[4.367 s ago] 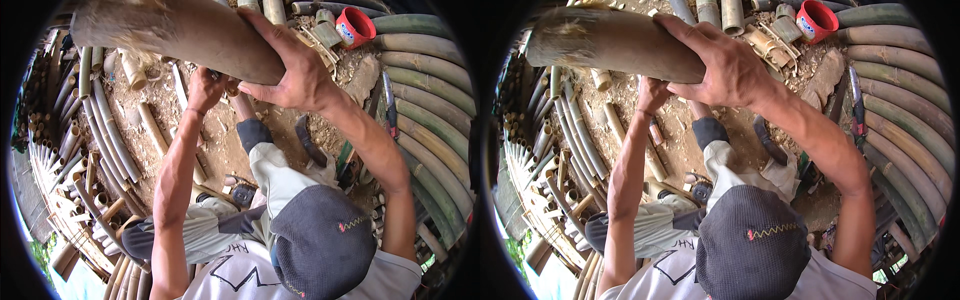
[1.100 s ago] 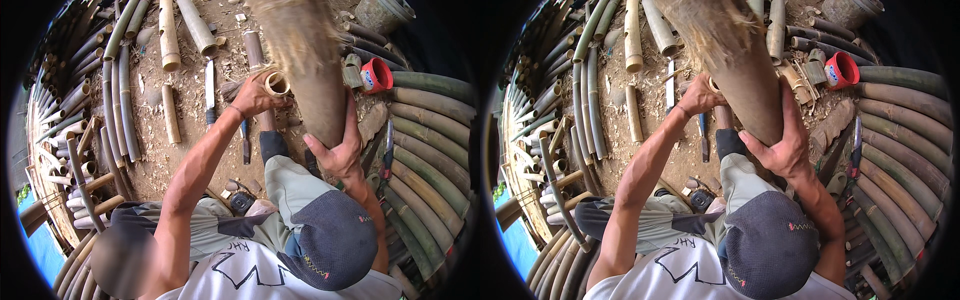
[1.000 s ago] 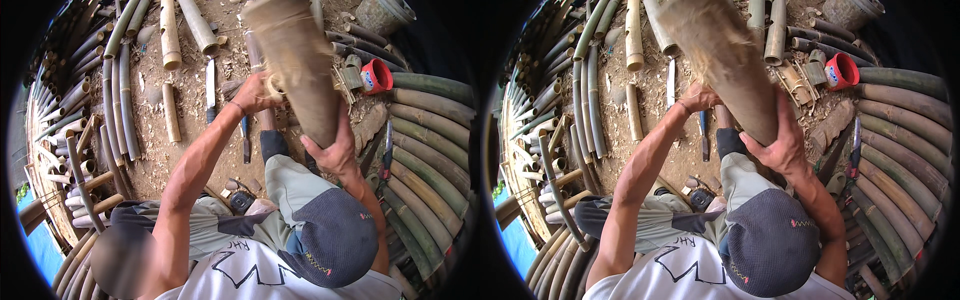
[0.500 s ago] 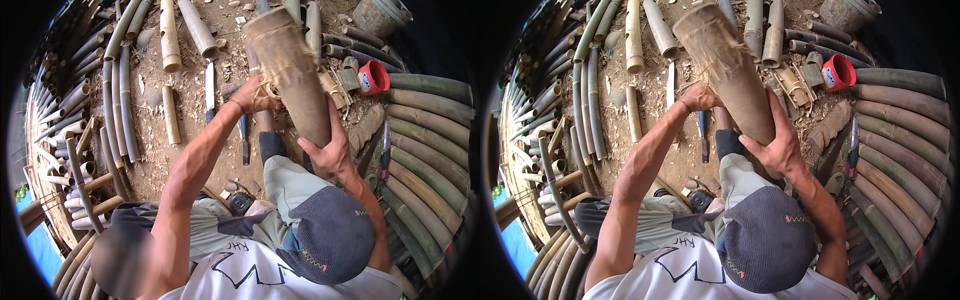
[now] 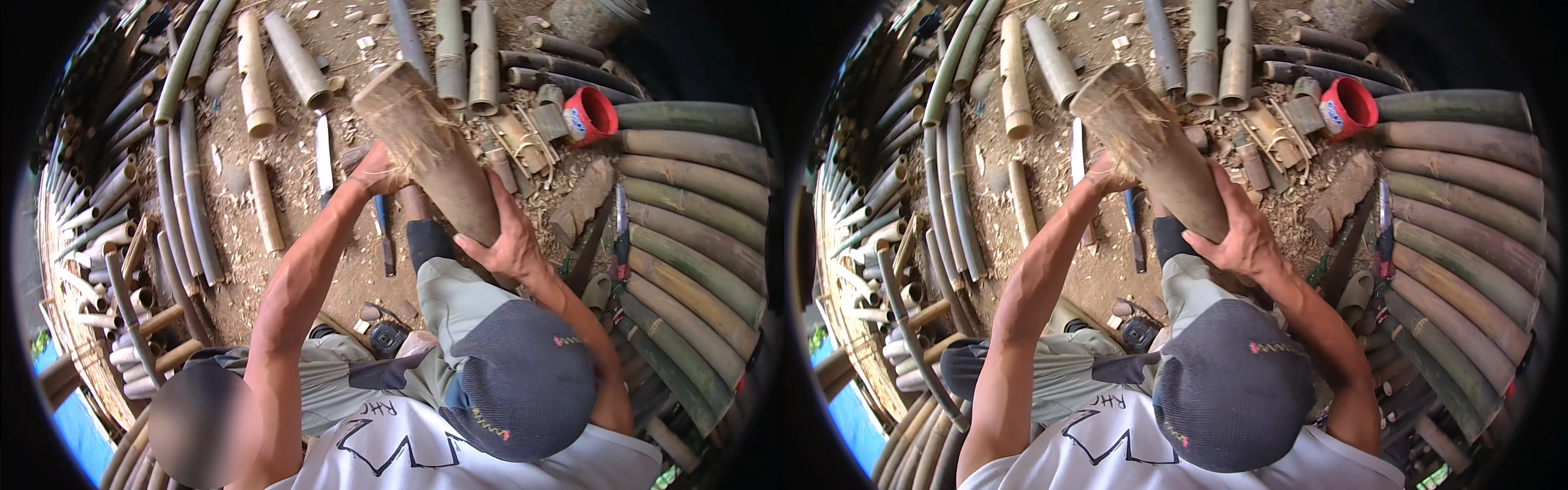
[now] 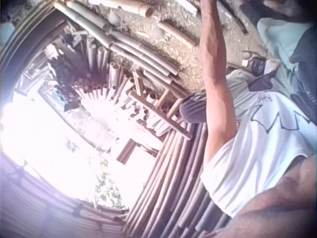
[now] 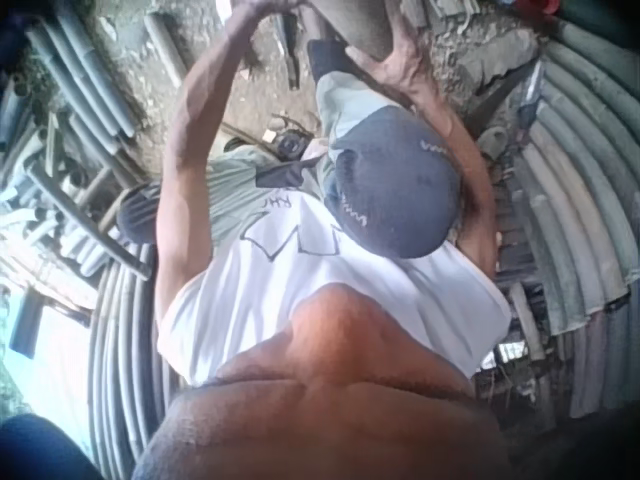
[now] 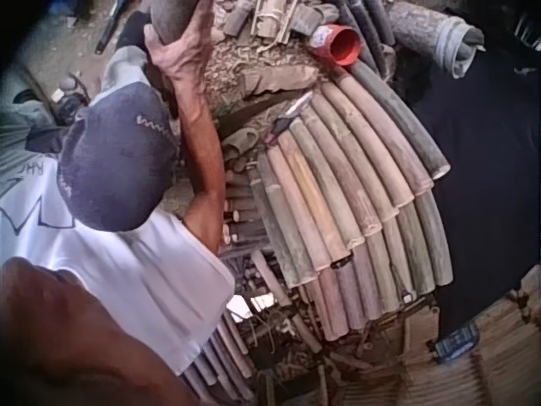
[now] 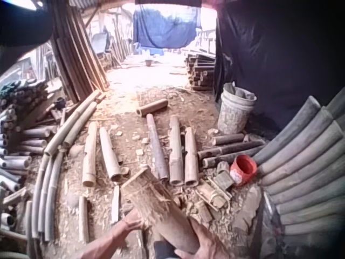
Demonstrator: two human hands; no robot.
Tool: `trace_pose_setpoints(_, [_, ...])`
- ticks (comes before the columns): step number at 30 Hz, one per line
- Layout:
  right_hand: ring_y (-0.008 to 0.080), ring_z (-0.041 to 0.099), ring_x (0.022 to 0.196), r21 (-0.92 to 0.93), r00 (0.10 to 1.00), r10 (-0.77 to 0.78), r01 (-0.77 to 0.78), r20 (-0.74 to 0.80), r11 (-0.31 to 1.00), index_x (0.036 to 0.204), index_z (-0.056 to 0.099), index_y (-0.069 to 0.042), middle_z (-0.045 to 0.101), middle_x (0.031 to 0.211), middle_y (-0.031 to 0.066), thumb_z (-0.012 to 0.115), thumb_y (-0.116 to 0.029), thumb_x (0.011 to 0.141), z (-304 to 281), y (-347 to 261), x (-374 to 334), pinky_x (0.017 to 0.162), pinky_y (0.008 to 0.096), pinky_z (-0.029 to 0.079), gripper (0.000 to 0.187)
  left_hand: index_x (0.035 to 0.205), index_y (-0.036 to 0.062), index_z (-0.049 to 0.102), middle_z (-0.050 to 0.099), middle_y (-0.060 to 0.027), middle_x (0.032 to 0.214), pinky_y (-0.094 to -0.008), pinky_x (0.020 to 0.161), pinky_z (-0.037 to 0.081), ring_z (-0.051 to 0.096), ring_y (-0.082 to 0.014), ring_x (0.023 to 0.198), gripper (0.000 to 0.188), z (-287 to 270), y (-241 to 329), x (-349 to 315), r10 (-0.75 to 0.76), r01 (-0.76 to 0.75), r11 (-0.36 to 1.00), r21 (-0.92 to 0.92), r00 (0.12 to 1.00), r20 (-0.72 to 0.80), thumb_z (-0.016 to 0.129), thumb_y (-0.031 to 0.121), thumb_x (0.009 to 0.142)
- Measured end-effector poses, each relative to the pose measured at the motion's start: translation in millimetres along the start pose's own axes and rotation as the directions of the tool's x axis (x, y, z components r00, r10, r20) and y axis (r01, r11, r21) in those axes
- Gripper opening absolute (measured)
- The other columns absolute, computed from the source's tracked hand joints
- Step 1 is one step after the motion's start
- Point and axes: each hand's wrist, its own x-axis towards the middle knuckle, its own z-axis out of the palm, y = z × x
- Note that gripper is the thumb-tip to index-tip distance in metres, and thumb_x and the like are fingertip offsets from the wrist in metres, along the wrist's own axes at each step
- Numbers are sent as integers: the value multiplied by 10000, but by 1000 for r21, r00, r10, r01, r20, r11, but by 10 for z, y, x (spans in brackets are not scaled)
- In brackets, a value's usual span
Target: The person sits on the ground and uses a chisel and a wooden mallet to carve and shape bamboo segments. They repeatedly strike the chisel to remove material from the bamboo, occasionally rotating the piece to work on different sides.
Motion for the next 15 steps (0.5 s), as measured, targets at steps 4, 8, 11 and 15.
trace_pose_setpoints(4, [448, 535, 1253, 78, 997, -5, 11, -75, 997, 1522, 236, 20, 451, 1404, 328, 793, -400, 761, -86, -55, 18, 1026, 446, 486, 1032, 1276, 27, 579, 624, -129, 1252, -393, 1017, 464, 585, -257, 1150, 696, -91, -87, 9, 218, -229, 837, 497, 973, 82, 869, 229, 677])
trace_pose_setpoints(8, [461, 556, 1216, 97, 992, 114, -119, 54, 988, 1520, 248, -3, 456, 1389, 330, 788, -399, 762, -39, 70, -98, 1003, 477, 503, 1012, 1304, 26, 566, 587, -167, 1312, -431, 1071, 412, 522, -294, 1245, 737, -33, -107, -20, -25, 26, 956, 293, 1000, -6, 865, 268, 676])
trace_pose_setpoints(11, [467, 569, 1192, 69, 998, 55, -53, -37, 996, 1522, 250, -11, 471, 1375, 327, 793, -392, 755, -139, 40, -109, 993, 470, 513, 1013, 1301, 34, 570, 581, -178, 1315, -427, 1081, 400, 521, -328, 1242, 750, -139, -277, 61, 151, -214, 692, 690, 977, 153, 863, 297, 662])
trace_pose_setpoints(15, [451, 583, 1178, 77, 995, -1, -7, 99, 997, 1542, 242, -54, 484, 1376, 305, 806, -386, 729, -14, 61, -74, 994, 463, 512, 1043, 1294, 41, 579, 622, -143, 1267, -406, 1035, 454, 575, -273, 1180, 707, -488, -694, -272, 26, -30, 997, 64, 998, 58, 885, 256, 694])
